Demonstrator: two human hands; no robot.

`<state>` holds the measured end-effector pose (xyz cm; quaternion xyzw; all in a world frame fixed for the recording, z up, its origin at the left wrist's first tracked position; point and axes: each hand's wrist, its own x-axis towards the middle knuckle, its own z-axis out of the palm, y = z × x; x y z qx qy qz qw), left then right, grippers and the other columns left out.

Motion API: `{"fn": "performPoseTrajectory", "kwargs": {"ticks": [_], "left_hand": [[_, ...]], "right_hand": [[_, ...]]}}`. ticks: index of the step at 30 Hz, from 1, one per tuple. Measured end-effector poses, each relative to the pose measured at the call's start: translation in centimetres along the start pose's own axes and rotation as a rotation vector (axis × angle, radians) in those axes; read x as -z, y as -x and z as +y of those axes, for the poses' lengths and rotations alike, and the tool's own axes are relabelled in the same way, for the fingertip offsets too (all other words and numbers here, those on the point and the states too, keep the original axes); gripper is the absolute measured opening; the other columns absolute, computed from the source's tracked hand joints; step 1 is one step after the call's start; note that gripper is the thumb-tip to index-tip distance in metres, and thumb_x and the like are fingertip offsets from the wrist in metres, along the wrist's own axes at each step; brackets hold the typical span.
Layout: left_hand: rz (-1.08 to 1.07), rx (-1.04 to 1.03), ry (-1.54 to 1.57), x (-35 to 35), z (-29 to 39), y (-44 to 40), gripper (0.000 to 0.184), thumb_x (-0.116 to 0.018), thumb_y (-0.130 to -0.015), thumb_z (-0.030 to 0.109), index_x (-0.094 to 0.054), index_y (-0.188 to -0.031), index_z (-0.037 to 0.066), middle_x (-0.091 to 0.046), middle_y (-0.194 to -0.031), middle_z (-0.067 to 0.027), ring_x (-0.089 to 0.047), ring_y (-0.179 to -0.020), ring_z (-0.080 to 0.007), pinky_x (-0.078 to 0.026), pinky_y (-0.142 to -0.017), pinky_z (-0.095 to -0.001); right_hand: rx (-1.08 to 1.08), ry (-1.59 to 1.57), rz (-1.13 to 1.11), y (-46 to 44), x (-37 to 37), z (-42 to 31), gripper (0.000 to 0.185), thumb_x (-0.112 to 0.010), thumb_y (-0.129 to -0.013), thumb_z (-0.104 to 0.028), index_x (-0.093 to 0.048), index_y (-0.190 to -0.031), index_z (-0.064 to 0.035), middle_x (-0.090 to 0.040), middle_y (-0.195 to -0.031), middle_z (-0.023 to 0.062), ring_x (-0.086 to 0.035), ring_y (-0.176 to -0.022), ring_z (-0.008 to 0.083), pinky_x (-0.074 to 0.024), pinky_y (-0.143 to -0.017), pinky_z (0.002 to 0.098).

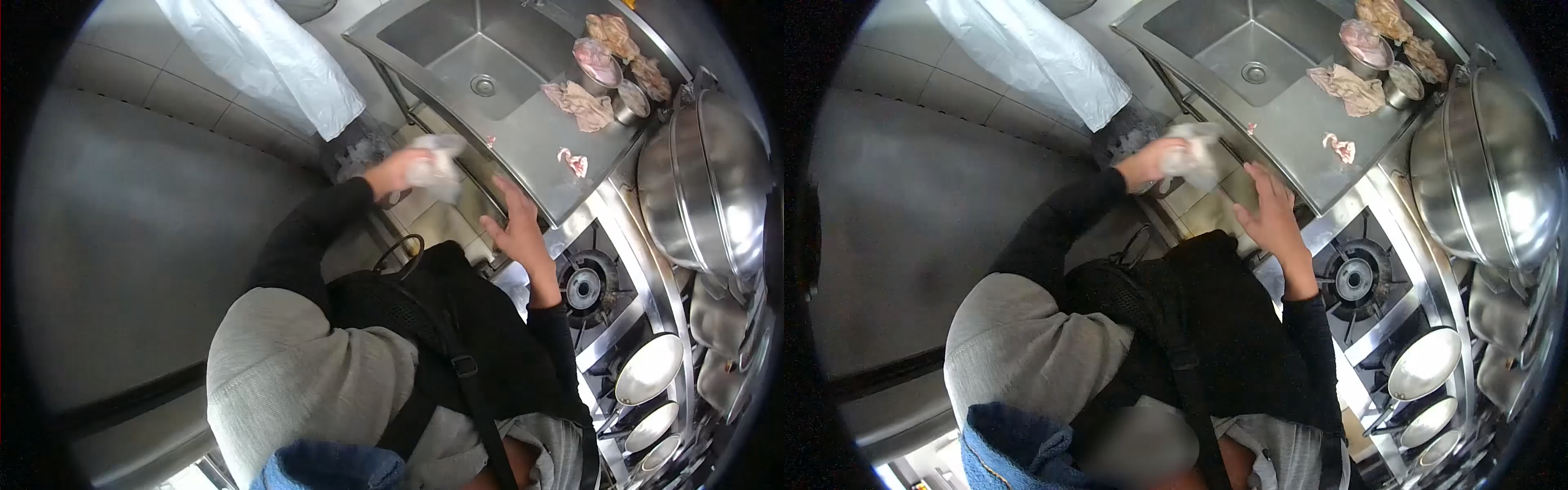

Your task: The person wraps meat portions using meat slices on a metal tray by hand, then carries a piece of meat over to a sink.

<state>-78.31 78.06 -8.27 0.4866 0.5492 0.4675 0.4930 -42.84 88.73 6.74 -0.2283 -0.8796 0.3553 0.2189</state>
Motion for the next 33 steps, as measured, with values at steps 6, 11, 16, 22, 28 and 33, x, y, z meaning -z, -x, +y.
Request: {"fn": "performPoseTrajectory", "kwargs": {"ticks": [6,11,16,22,28,33], "left_hand": [[0.099,0.245,-0.594,16.8,-3.4,6.2,0.048,-0.075,-0.088,0.021,-0.061,-0.131,0.005,-0.061,-0.135,-0.014,-0.059,-0.124,-0.0279,-0.051,-0.099,-0.0406],[0.291,0.017,-0.777,4.0,8.1,-6.0,0.019,-0.069,-0.092,0.019,-0.074,-0.104,0.005,-0.073,-0.102,-0.0148,-0.07,-0.097,-0.032,-0.055,-0.084,-0.0381],[-0.427,-0.358,-0.786,-4.6,9.8,-20.2,0.021,-0.068,-0.094,0.019,-0.072,-0.112,0.009,-0.064,-0.101,-0.0113,-0.065,-0.089,-0.0318,-0.054,-0.078,-0.0396],[-0.689,-0.697,-0.773,0.3,6.5,-26.6,0.015,-0.068,-0.087,0.006,-0.069,-0.101,0.006,-0.063,-0.091,-0.0093,-0.065,-0.074,-0.0257,-0.054,-0.067,-0.0377],[-0.291,0.485,0.372,11.0,4.6,-44.4,0.031,-0.063,-0.087,0.002,-0.066,-0.117,-0.001,-0.065,-0.084,-0.0046,-0.06,-0.068,-0.0137,-0.05,-0.061,-0.0271],[-0.164,0.318,0.602,15.3,6.6,-60.9,0.075,-0.063,-0.085,-0.001,-0.029,-0.152,0.001,-0.061,-0.079,-0.008,-0.058,-0.066,-0.016,-0.048,-0.06,-0.028]], "right_hand": [[-0.231,-0.224,0.125,3.7,2.0,5.9,0.035,-0.072,-0.089,-0.007,-0.064,-0.123,-0.0012,-0.07,-0.112,0.0168,-0.07,-0.099,0.0271,-0.0561,-0.086,0.0362],[-0.549,0.002,0.356,0.7,5.6,12.1,0.026,-0.072,-0.088,-0.01,-0.068,-0.113,-0.0024,-0.067,-0.107,0.0187,-0.07,-0.087,0.0307,-0.0576,-0.076,0.0387],[-0.69,0.505,0.398,-8.3,5.8,14.0,0.032,-0.07,-0.091,-0.025,-0.065,-0.118,-0.0086,-0.06,-0.116,0.0207,-0.056,-0.102,0.0447,-0.0523,-0.089,0.0489],[-0.78,0.547,0.495,-13.3,-0.3,19.8,0.02,-0.068,-0.088,-0.014,-0.063,-0.106,-0.0084,-0.059,-0.109,0.0216,-0.056,-0.099,0.0452,-0.0509,-0.086,0.051],[-0.875,0.385,0.674,-16.2,0.1,18.0,0.017,-0.068,-0.08,-0.004,-0.063,-0.096,-0.003,-0.061,-0.096,0.0202,-0.061,-0.089,0.0418,-0.0528,-0.078,0.0482],[-0.943,0.297,0.684,-17.9,0.2,18.1,0.009,-0.067,-0.081,-0.004,-0.061,-0.086,-0.0004,-0.062,-0.089,0.0191,-0.062,-0.075,0.0351,-0.0523,-0.07,0.0434]]}}
